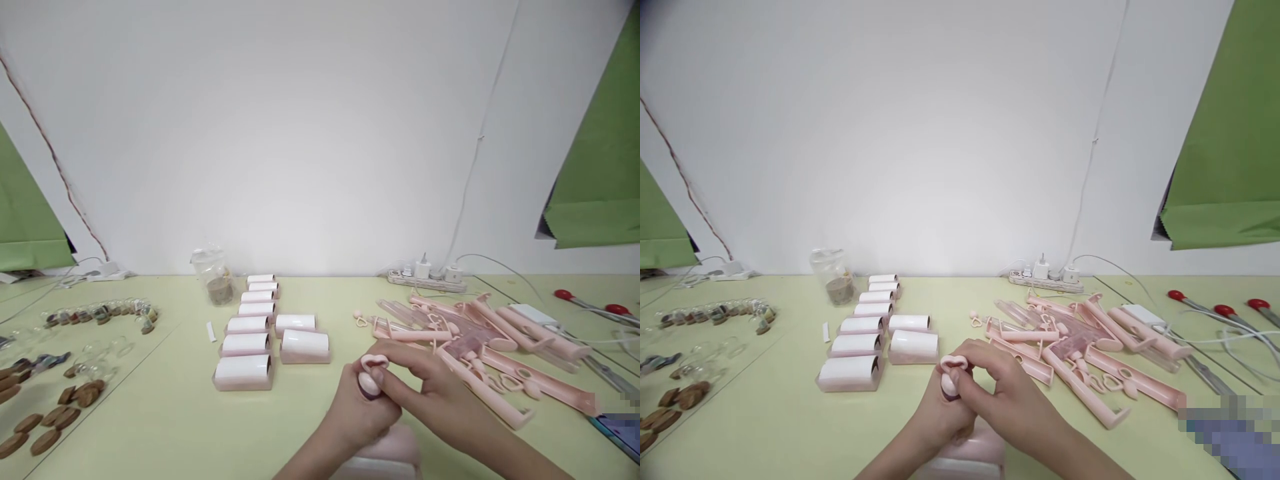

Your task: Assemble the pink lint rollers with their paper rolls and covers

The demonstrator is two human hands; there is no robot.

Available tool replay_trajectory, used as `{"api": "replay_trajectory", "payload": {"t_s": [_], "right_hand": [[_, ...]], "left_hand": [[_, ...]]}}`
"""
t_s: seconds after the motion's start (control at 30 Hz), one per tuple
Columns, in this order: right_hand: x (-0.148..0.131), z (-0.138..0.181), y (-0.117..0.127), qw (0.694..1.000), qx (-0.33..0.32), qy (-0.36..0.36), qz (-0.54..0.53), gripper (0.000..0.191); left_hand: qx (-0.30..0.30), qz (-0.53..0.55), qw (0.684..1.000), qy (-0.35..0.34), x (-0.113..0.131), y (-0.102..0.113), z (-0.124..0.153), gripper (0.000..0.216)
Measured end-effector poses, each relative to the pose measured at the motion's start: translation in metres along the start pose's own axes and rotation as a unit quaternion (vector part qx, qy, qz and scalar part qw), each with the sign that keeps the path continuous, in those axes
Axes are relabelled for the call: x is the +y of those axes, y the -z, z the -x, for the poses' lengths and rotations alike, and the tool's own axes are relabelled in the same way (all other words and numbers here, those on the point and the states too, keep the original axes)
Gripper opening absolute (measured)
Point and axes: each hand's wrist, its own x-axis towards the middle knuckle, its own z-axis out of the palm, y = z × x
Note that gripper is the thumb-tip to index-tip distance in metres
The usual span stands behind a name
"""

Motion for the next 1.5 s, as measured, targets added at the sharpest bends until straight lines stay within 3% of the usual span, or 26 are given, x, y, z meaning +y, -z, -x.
{"api": "replay_trajectory", "payload": {"t_s": [0.37, 0.67, 0.93, 1.07, 1.3, 1.5], "right_hand": [[0.003, 0.0, -0.001, 0.998, -0.025, 0.041, 0.051, 0.019], [0.001, -0.004, -0.01, 0.988, 0.057, 0.057, 0.128, 0.024], [0.0, -0.007, -0.001, 0.99, -0.009, 0.137, -0.017, 0.03], [0.0, -0.011, 0.004, 0.988, -0.017, 0.129, -0.082, 0.031], [0.0, -0.005, -0.006, 0.994, 0.033, 0.104, -0.015, 0.027], [0.002, -0.002, -0.01, 0.995, 0.045, 0.087, 0.027, 0.028]], "left_hand": [[-0.002, -0.057, 0.997, -0.059, 0.0, 0.002, -0.001, 0.017], [0.0, -0.031, 0.999, -0.021, 0.004, -0.002, -0.001, 0.017], [-0.02, -0.001, 1.0, -0.002, -0.007, 0.002, -0.001, 0.011], [-0.018, 0.02, 0.999, 0.024, -0.011, 0.002, -0.001, 0.009], [0.025, -0.002, 1.0, 0.002, -0.006, -0.004, 0.002, 0.011], [0.013, -0.005, 0.999, -0.032, -0.003, -0.004, 0.004, 0.015]]}}
